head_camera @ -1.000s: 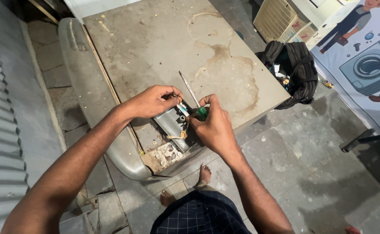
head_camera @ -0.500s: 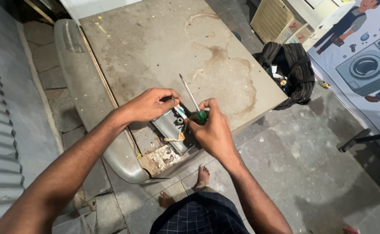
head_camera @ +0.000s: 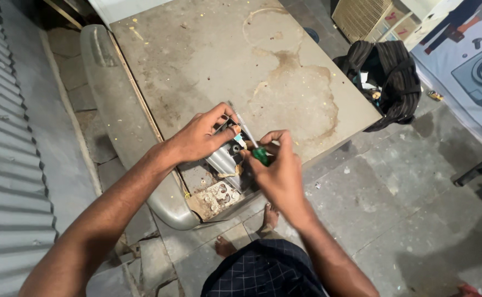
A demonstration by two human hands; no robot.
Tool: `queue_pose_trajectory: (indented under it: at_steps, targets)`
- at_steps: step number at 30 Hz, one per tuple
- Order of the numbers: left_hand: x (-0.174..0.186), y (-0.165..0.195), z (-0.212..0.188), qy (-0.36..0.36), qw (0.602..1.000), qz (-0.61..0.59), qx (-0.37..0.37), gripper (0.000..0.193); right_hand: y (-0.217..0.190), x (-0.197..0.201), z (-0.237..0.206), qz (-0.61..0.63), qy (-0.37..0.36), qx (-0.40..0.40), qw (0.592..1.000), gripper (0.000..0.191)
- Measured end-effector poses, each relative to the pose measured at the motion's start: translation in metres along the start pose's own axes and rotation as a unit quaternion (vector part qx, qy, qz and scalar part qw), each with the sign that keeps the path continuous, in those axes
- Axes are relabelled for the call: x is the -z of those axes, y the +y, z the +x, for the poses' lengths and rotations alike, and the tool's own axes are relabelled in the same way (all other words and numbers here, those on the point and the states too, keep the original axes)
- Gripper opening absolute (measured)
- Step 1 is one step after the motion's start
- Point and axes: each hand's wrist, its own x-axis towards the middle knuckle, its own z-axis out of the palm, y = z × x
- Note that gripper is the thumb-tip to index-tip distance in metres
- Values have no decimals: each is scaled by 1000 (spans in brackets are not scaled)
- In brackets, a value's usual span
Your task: The person uses a green-handled screwdriver to unscrew and remove a metal component box from the top of an old washing machine, then works on the removed part, unscrewing its screws and manipulating its internal parts on the machine's top surface.
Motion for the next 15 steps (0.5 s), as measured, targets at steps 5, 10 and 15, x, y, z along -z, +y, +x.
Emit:
queue_pose_trajectory:
  at_steps: [5, 10, 15]
  targets:
    - [2, 13, -2, -3, 998, -47, 37, 25, 0, 51, -3, 11, -9, -118, 993, 31]
    - [1, 27, -11, 17, 1000, 10, 1, 27, 0, 99, -20, -87, -79, -117, 986, 28]
    - [0, 36, -10, 37, 994, 93, -54, 25, 3, 108, -29, -108, -75, -127, 983, 28]
